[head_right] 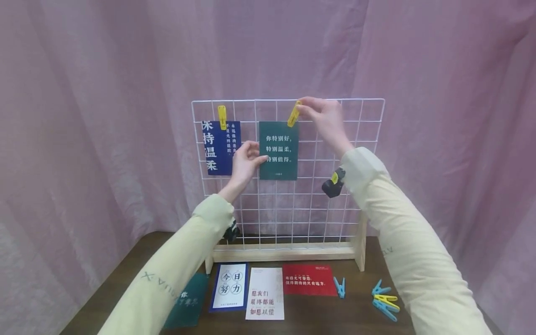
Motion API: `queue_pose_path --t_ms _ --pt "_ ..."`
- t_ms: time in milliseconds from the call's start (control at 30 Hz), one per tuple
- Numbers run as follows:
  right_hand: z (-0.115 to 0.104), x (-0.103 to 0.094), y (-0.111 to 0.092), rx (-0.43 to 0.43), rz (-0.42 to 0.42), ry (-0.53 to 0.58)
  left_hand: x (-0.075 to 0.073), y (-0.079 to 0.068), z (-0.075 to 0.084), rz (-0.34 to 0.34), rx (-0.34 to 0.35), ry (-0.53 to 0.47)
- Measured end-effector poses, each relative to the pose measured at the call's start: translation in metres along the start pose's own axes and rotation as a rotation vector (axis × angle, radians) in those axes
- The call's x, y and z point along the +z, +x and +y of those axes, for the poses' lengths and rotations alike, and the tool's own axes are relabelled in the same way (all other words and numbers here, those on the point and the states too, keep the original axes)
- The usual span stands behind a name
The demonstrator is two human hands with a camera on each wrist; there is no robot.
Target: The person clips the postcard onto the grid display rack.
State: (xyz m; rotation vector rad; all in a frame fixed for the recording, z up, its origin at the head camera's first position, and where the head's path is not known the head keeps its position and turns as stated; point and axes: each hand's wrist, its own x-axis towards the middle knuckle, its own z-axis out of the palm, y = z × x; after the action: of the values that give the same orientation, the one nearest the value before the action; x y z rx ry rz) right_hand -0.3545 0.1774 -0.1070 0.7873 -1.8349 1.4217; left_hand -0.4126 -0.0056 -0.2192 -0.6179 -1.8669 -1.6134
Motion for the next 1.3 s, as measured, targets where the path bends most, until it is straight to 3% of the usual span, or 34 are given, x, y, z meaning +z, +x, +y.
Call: queue_pose_path --t_ms 67,200,267,333,367,500,567,600,700,933,1000,1200,1300 --pt "0.042 -0.006 0.026 -0.005 0.024 0.049 -0.005 -0.007 0.016 0.017 0.02 0.003" --pt "0.129 -0.018 0.078 -0.029 0.068 0.149 -0.009 -0.015 0.032 0.04 0.058 0.037" --pt "0.142 -0.014 0.087 -0.043 0.107 0.115 -0.008 -0.015 0.032 0.049 0.05 0.054" --pt "0.143 -0.01 0.089 -0.023 0.135 0.113 -0.006 -0.014 0.028 0.058 0.024 0.053" --pt "0.143 -0.008 0.089 -0.022 0.145 0.105 0.001 -0.006 0.008 0.058 0.018 0.049" --pt "0.148 -0.002 0.092 -0.006 0.172 0.084 0.009 0.009 -0.028 0.044 -0.021 0.029" --pt "0.149 -0.001 0.094 0.0 0.177 0.088 0.013 0.018 -0.047 0.043 -0.006 0.021" --pt "0.15 0.0 0.095 0.006 0.178 0.088 0.009 0.014 -0.037 0.046 -0.009 0.021" --pt "0.15 -0.001 0.097 0.023 0.188 0.084 0.011 0.017 -0.035 0.053 0.009 0.009" --pt "0.153 -0.001 0.098 0.05 0.195 0.029 -0.001 -0.013 0.028 0.108 0.031 0.065" --pt "0.153 0.0 0.098 0.049 0.192 0.021 -0.004 -0.017 0.033 0.103 0.041 0.06" --pt "0.15 0.006 0.1 0.033 0.196 -0.015 -0.003 -0.012 0.026 0.127 0.009 0.071" --pt "0.148 0.007 0.1 0.03 0.201 -0.035 0.009 0.008 -0.016 0.139 0.015 0.061"
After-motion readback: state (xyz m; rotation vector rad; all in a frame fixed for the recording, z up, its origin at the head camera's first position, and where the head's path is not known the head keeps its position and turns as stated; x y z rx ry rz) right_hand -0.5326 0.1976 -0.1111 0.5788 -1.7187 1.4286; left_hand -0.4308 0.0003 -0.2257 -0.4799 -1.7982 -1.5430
